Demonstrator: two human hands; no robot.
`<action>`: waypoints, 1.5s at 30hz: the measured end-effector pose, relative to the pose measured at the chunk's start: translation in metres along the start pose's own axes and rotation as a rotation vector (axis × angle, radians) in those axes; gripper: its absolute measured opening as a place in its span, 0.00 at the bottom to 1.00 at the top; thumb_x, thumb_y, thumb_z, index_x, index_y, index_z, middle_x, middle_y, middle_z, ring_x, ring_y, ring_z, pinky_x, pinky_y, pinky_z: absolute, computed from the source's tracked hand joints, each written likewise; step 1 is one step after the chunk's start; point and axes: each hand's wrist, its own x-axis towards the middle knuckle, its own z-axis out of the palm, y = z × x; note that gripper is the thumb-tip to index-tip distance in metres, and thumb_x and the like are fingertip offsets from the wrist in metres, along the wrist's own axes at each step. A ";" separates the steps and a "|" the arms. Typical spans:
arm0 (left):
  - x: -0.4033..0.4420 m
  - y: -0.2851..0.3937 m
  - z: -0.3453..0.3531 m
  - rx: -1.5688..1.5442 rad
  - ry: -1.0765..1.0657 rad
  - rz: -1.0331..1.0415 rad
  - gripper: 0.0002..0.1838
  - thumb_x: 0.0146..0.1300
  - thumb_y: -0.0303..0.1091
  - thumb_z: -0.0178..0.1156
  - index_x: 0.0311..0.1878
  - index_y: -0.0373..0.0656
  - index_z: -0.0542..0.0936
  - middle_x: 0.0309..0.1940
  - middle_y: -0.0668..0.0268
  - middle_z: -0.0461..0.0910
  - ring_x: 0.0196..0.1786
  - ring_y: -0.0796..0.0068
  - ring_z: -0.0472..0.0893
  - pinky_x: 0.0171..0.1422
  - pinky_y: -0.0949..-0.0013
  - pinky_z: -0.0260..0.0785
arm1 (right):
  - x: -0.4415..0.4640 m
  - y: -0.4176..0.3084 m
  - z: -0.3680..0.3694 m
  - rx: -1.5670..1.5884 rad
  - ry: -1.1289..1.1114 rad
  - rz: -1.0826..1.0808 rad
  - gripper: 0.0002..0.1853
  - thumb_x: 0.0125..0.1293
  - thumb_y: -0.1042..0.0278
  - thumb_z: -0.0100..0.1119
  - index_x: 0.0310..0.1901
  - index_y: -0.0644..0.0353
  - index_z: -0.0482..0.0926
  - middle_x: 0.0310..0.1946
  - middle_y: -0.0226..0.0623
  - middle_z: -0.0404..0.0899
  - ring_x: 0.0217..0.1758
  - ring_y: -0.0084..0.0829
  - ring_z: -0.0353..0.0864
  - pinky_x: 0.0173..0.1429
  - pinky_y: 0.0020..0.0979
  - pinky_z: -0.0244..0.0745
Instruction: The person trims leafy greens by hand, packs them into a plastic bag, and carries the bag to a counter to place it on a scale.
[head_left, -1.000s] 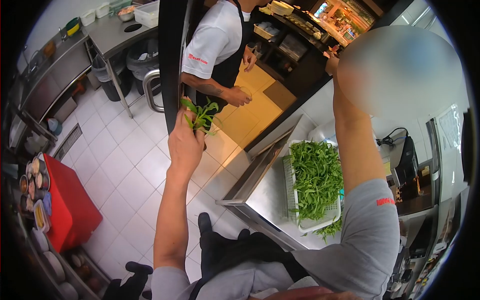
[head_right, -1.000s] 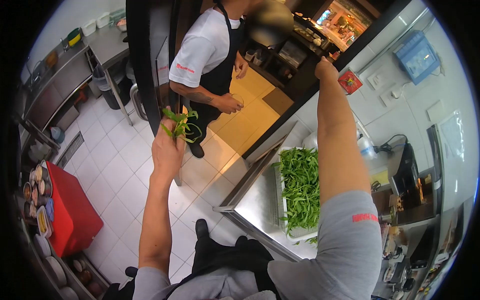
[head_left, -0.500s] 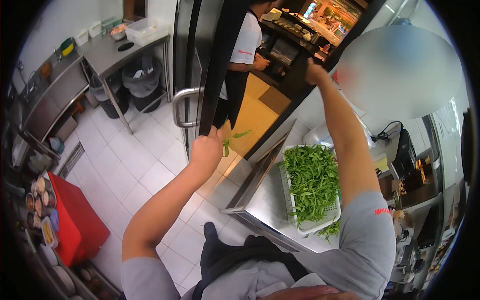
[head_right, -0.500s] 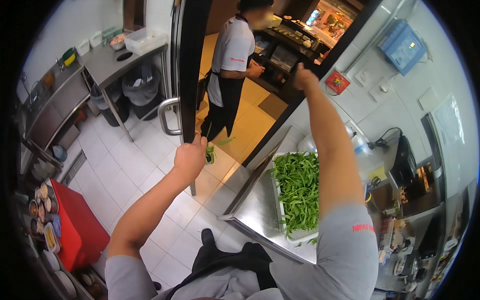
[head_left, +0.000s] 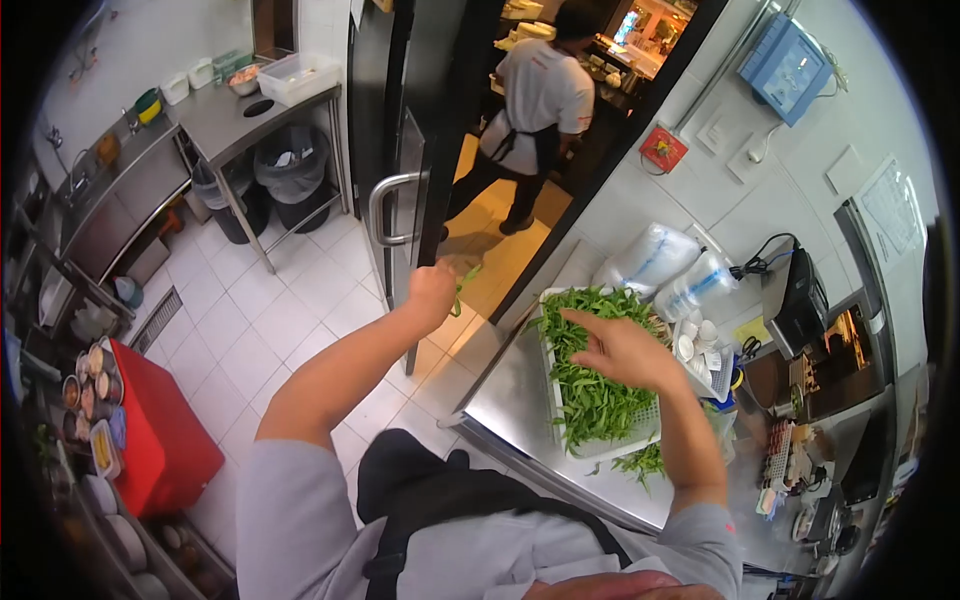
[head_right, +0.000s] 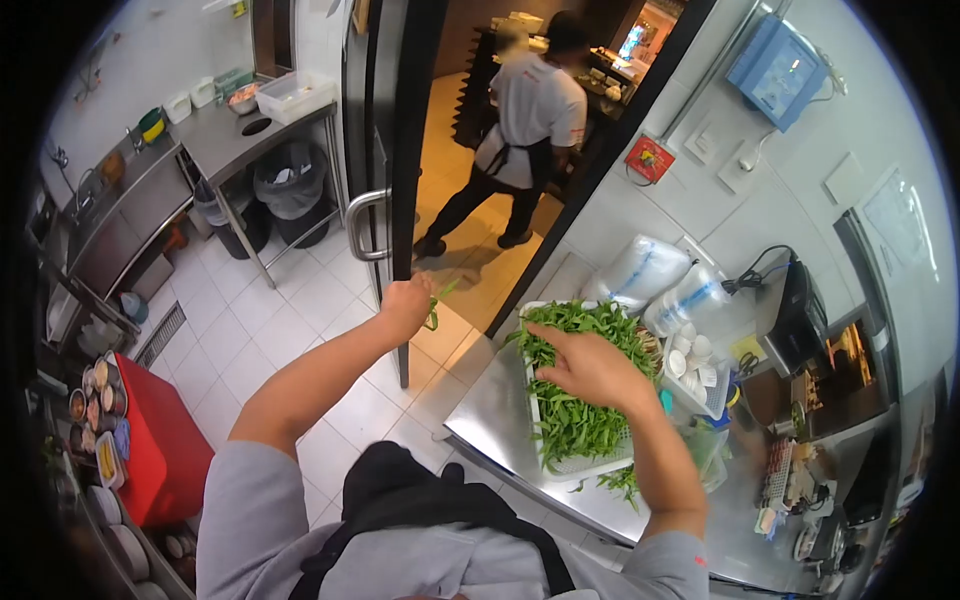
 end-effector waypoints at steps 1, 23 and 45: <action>0.008 0.000 0.013 0.062 -0.119 0.072 0.11 0.63 0.33 0.61 0.47 0.44 0.85 0.48 0.62 0.84 0.44 0.69 0.88 0.40 0.69 0.80 | -0.012 -0.001 0.009 0.081 0.004 0.030 0.36 0.65 0.62 0.68 0.73 0.56 0.67 0.23 0.42 0.78 0.25 0.41 0.77 0.37 0.39 0.74; 0.045 0.011 0.034 0.019 -0.245 0.213 0.19 0.68 0.33 0.56 0.59 0.37 0.82 0.62 0.55 0.78 0.52 0.64 0.87 0.45 0.64 0.82 | -0.045 -0.076 0.174 0.906 0.232 0.336 0.31 0.67 0.74 0.68 0.71 0.62 0.71 0.28 0.22 0.73 0.30 0.12 0.67 0.33 0.20 0.64; 0.049 0.004 0.054 -0.028 -0.197 0.267 0.21 0.67 0.32 0.55 0.60 0.31 0.80 0.65 0.48 0.76 0.51 0.63 0.88 0.46 0.67 0.81 | -0.011 -0.083 0.191 0.853 0.179 0.323 0.29 0.69 0.70 0.67 0.71 0.60 0.72 0.27 0.21 0.72 0.28 0.11 0.66 0.30 0.19 0.63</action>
